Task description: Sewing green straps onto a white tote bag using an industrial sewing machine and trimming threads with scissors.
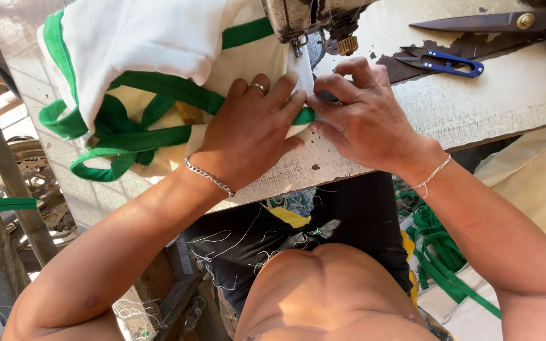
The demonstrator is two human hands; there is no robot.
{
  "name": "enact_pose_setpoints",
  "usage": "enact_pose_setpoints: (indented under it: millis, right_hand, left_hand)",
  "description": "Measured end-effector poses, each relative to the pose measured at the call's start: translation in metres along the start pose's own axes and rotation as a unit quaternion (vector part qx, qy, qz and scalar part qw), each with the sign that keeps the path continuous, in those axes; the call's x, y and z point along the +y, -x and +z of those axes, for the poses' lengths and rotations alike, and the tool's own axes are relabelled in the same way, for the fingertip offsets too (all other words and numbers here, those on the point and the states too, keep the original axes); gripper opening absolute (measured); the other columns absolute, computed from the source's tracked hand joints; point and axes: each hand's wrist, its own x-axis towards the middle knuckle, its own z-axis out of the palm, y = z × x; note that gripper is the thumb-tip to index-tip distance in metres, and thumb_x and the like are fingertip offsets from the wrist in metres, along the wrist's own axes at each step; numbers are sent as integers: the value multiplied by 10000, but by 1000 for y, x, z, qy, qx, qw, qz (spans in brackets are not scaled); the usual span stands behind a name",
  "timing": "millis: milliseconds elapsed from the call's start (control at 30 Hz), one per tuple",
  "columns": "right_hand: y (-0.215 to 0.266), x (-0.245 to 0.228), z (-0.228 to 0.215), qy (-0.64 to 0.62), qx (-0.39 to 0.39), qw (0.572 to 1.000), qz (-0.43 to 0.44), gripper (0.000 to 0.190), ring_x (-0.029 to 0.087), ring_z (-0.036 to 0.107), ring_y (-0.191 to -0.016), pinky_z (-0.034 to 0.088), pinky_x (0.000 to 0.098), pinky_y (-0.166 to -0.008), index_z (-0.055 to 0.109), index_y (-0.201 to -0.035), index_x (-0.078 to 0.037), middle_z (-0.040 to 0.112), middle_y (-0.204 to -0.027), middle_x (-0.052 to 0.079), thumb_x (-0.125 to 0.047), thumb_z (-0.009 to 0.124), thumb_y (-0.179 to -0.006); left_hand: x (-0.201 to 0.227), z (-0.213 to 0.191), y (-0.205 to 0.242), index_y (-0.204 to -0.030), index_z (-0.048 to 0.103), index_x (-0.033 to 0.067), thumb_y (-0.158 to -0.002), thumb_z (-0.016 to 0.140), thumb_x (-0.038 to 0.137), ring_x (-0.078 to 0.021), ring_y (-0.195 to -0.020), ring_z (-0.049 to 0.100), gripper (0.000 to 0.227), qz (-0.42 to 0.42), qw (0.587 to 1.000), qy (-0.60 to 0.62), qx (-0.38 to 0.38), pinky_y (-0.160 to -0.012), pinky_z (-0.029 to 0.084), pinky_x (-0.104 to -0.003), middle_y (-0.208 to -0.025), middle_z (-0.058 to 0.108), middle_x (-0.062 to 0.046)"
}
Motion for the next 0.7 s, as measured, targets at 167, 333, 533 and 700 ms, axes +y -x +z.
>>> enact_pose_setpoints:
  millis: [167,333,533,700]
  right_hand:
    - [-3,6,-7,-6,-19,999,-28,262,337,437,-1224,449,555,-841,727,-1168,-64,566,-1247,44,-265,748,-1000]
    - [-8,11,-11,-4,-23,999,-47,258,346,522,-1158,471,482,-936,736,-1195,-65,621,-1224,42,-218,737,-987]
    - [-18,32,3,78,-8,996,-31,323,335,506,-1084,364,462,-725,740,-1301,-147,636,-1229,-52,-301,713,-1019]
    - [-19,38,8,61,22,997,-34,265,420,570,-1167,343,513,-787,764,-1259,-149,687,-1161,-61,-323,689,-1074]
  left_hand:
    - [11,-4,0,-1340,602,145,-861,695,608,-269,-991,572,673,-28,999,-32,-18,-781,434,-406,-1269,570,-21]
    - [10,-2,-6,-1316,601,162,-841,715,640,-285,-971,583,684,-40,998,-25,-31,-775,442,-427,-1291,566,-26]
    - [-10,4,-22,-1357,566,130,-877,745,584,-356,-1014,595,685,-50,997,54,-39,-749,467,-483,-1328,569,-79]
    - [-14,-2,-24,-1351,574,137,-890,733,570,-363,-1043,587,653,-57,995,59,-60,-773,448,-494,-1346,554,-68]
